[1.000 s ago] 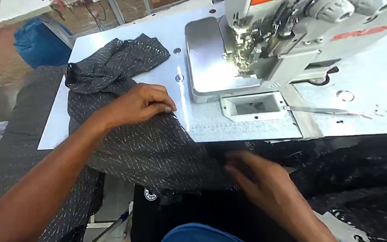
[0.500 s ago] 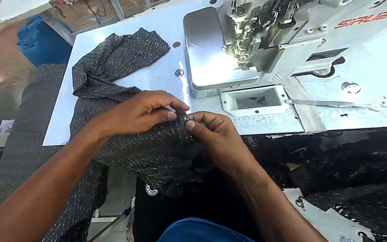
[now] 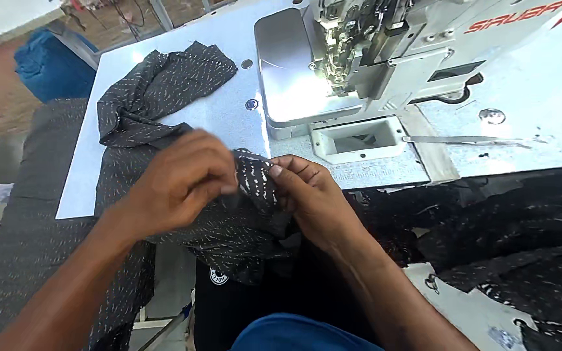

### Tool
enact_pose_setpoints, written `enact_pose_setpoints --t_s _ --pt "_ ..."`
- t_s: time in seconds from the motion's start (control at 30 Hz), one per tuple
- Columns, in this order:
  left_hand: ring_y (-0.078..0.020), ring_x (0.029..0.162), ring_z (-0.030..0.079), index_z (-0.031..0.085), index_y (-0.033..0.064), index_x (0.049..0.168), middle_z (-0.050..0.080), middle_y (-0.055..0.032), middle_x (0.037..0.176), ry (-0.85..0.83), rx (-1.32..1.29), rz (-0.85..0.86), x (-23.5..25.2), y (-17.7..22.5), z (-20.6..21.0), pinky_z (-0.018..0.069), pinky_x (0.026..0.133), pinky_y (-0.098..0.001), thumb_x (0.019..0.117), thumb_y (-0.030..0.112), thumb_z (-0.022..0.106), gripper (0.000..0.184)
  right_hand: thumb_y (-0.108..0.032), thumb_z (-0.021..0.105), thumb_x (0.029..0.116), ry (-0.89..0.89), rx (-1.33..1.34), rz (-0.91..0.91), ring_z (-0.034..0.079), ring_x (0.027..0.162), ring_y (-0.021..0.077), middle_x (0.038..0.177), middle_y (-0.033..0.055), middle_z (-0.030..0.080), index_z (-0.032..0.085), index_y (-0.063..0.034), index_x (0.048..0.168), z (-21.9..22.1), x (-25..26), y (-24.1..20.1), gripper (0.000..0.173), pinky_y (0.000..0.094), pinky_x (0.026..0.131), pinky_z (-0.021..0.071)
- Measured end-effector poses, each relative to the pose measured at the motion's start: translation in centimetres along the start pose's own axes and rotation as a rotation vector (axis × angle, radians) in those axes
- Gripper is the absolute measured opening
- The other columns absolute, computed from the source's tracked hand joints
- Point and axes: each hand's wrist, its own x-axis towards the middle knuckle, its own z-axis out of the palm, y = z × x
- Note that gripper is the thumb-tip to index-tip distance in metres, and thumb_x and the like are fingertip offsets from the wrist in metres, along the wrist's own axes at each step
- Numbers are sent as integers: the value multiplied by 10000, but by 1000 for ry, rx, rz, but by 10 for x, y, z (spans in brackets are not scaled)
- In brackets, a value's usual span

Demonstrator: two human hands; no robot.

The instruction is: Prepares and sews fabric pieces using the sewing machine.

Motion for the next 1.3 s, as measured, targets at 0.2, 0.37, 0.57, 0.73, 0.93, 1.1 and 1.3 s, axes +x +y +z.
enact_pose_setpoints --t_s 0.2,0.37,0.57,0.73,0.93,1.1,1.3 --pt "-26 779 662 699 71 935 690 27 870 -229 -131 -155 42 11 -11 577 688 -169 921 123 743 70 -43 627 992 -12 -135 -184 643 717 93 852 76 692 687 -9 1089 21 -4 -10 119 213 641 547" --pt "-24 694 599 686 90 1002 638 51 801 -236 -173 -290 51 10 -8 504 591 -144 876 147 799 179 23 663 940 18 -141 -215 675 754 94 890 81 714 678 -6 1100 15 -12 -13 164 214 685 574" --pt "-8 745 587 709 188 832 614 88 802 -335 8 -334 56 2 -18 483 627 -164 824 365 829 214 65 698 891 -18 -205 -266 723 793 125 937 98 742 636 -5 1153 11 -12 -16 278 233 720 613" --pt "-44 879 652 715 123 932 680 53 913 -399 -236 -230 48 -3 -32 557 746 -195 992 266 651 168 64 720 889 -4 -79 -213 708 739 118 898 107 740 612 -18 1152 11 -12 -14 296 228 663 597" --pt "-32 790 630 759 81 959 659 31 894 -255 -194 -203 53 6 -19 539 651 -155 966 178 691 118 70 709 886 23 -100 -258 720 759 118 907 103 743 604 -19 1127 15 -13 -16 278 225 681 603" --pt "-42 758 632 775 78 950 663 26 873 -223 -264 -256 51 1 -15 538 620 -155 936 171 738 100 73 715 886 14 -105 -273 719 747 114 899 105 744 599 -21 1088 12 -15 -16 251 223 671 602" --pt "-59 869 664 742 65 1128 717 -2 1049 -382 -333 -293 54 -5 -14 568 710 -193 984 201 669 211 95 711 867 -27 -203 -358 724 761 118 892 89 740 611 -16 1057 10 -16 -20 241 223 686 614"
